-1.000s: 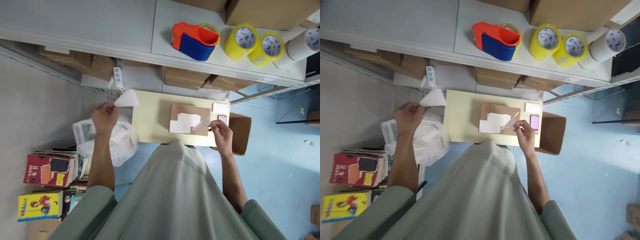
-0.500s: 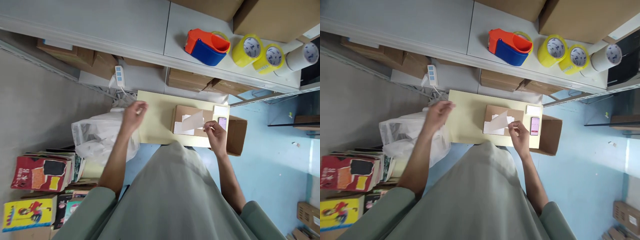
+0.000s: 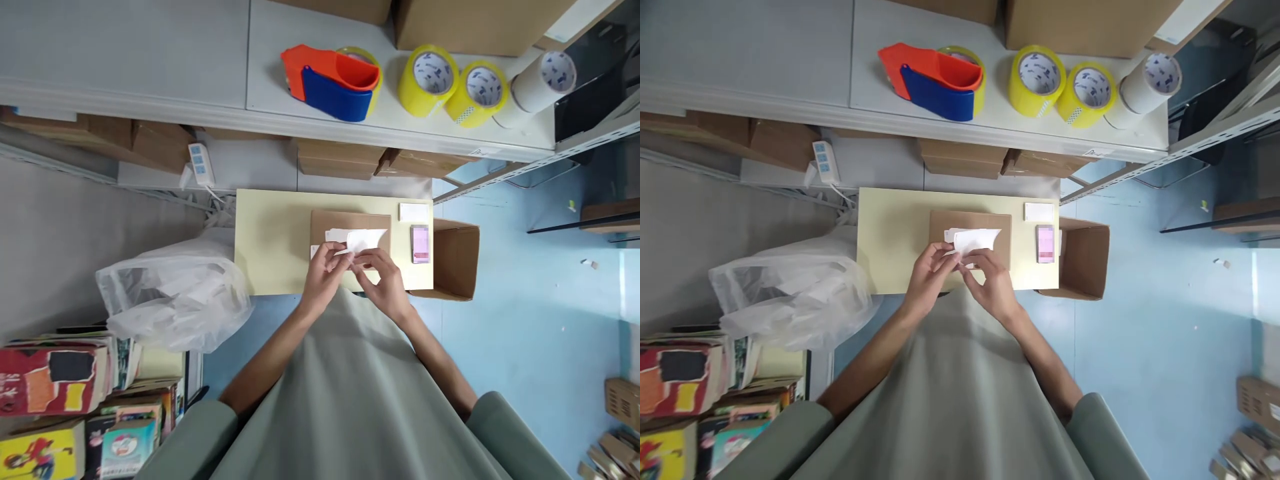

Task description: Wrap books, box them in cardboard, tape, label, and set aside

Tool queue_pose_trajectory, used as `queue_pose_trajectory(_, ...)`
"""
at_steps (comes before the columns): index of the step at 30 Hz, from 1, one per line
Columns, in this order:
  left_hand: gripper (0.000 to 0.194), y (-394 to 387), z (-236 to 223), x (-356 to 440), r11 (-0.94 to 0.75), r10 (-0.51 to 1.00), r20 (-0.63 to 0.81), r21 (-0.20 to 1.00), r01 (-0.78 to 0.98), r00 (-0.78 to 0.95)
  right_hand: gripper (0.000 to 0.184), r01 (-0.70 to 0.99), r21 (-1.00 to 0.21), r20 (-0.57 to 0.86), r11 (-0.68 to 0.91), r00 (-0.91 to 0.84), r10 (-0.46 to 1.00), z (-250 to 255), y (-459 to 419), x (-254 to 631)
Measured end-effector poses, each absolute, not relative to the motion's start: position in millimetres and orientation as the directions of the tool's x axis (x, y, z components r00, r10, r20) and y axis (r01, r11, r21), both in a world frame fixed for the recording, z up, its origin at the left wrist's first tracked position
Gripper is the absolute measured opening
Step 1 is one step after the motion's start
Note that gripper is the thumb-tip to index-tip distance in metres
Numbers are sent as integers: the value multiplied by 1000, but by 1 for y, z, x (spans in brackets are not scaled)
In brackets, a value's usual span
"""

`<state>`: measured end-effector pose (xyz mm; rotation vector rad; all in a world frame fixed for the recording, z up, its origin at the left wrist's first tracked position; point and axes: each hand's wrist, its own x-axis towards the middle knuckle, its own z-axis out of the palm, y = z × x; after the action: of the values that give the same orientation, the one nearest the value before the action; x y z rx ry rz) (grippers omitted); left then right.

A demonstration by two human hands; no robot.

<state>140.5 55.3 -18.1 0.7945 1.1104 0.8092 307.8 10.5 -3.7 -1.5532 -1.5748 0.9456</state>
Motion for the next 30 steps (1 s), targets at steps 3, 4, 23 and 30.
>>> queue_pose_trajectory(3, 49, 57, -28, 146, 512, 858, -485, 838, -189, 172, 20, 433, -901, -40, -27, -21, 999, -7, 7, 329)
queue_pose_trajectory(4, 50, 58, -31, 146, 520, 854, -498, 831, -198, 152, 23, 421, -905, -61, -68, 29, 998, -9, 7, 338)
queue_pose_trajectory(23, 62, 60, -102, 144, 612, 791, -608, 790, 41, -70, 40, 220, -849, -457, -480, 151, 877, -77, 14, 392)
queue_pose_trajectory(30, 35, 84, -127, 149, 487, 873, -449, 801, 347, -190, 32, 493, -706, -458, -509, 231, 859, -102, 40, 375)
